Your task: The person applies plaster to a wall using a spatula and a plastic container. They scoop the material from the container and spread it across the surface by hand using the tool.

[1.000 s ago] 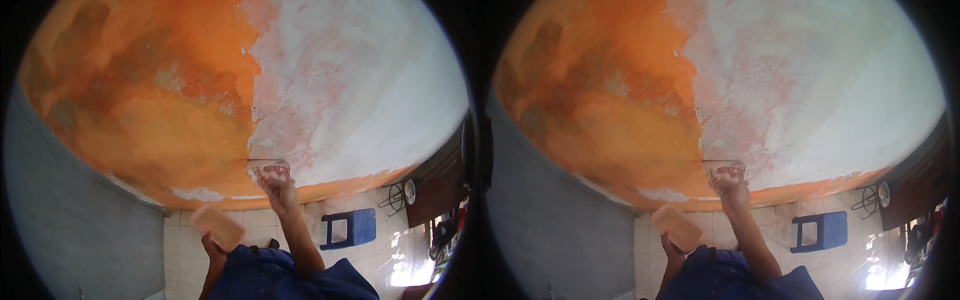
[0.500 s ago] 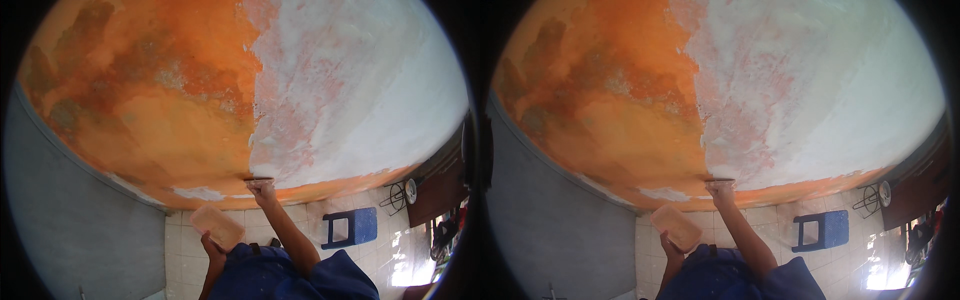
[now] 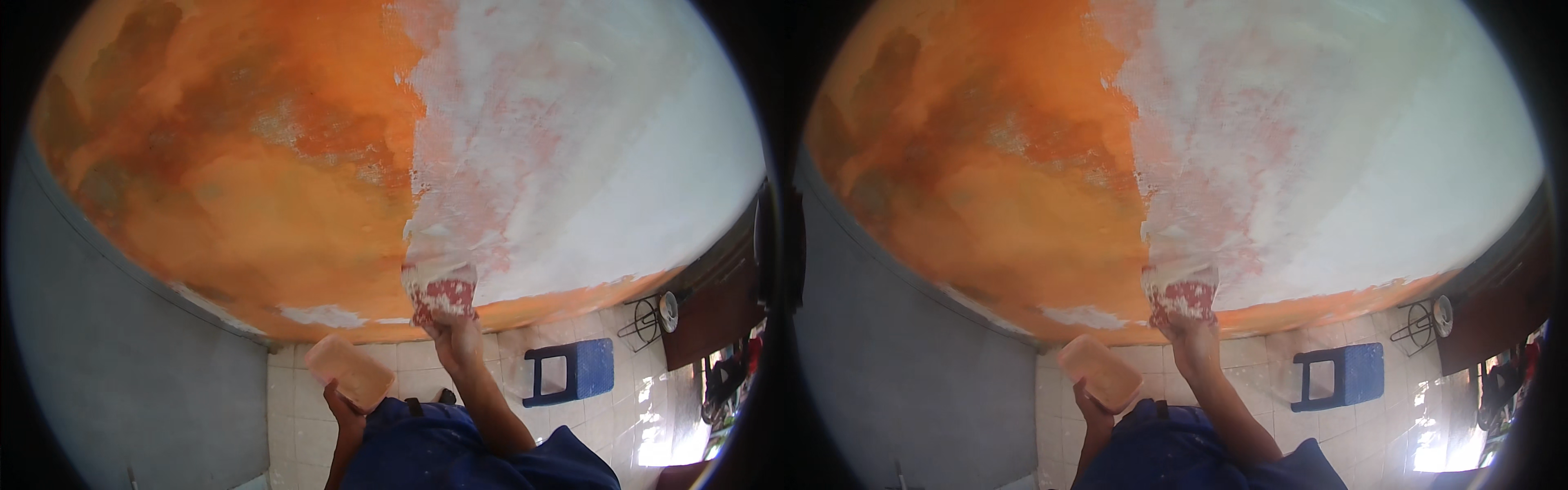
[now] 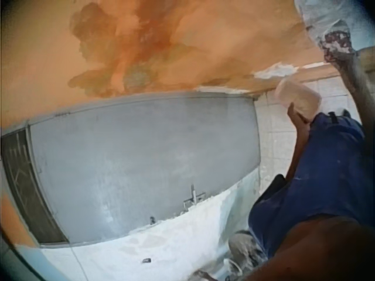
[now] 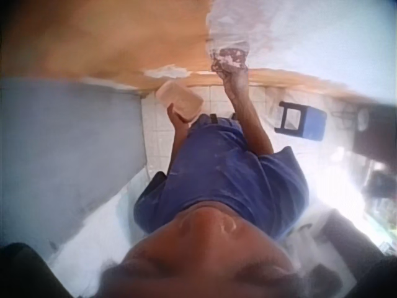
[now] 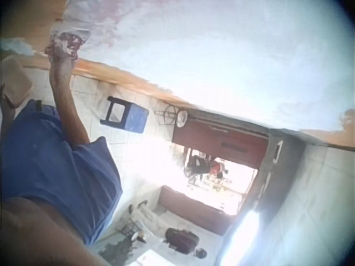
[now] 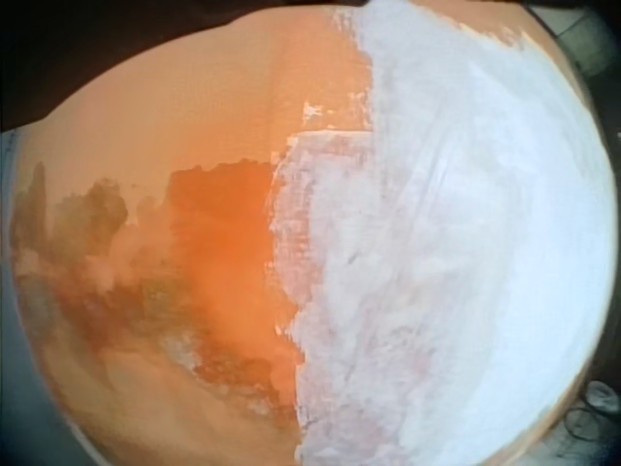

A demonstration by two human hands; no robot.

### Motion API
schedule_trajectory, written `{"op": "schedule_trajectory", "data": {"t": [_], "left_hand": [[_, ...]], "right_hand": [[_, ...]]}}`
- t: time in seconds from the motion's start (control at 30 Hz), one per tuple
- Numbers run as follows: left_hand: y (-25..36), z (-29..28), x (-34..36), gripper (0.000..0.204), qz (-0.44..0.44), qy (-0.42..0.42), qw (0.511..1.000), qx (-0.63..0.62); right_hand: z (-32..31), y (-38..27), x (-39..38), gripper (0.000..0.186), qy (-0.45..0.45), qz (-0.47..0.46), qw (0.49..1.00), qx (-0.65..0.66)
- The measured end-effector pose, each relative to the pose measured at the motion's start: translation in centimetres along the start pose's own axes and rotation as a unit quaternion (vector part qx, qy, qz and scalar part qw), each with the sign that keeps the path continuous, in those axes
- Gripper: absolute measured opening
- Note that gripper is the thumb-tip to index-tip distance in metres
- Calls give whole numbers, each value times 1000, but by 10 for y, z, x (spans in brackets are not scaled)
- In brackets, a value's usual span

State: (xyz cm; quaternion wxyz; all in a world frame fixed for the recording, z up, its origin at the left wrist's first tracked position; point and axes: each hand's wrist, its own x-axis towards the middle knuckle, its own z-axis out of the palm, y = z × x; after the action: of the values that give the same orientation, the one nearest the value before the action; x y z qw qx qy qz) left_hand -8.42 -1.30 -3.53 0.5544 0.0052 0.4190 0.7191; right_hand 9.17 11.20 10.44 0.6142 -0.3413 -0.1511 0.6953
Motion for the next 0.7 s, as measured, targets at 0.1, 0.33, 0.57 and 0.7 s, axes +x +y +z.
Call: {"op": "schedule_trajectory", "data": {"t": [0.1,0.33,0.57,0.7], "left_hand": [[-6,-9,1,63,-18,9,1000,-15],[-14,-11,9,66,-13,17,1000,7],[-10,-9,8,66,-19,3,1000,-6],[-7,6,2,66,-3,-14,1000,0]], "right_hand": [[-61,39,5,28,86,57,994,-25],[-166,83,110,18,137,70,987,-32],[-93,-11,126,26,31,-23,998,-46],[-42,-70,70,14,-6,-65,998,-24]]}}
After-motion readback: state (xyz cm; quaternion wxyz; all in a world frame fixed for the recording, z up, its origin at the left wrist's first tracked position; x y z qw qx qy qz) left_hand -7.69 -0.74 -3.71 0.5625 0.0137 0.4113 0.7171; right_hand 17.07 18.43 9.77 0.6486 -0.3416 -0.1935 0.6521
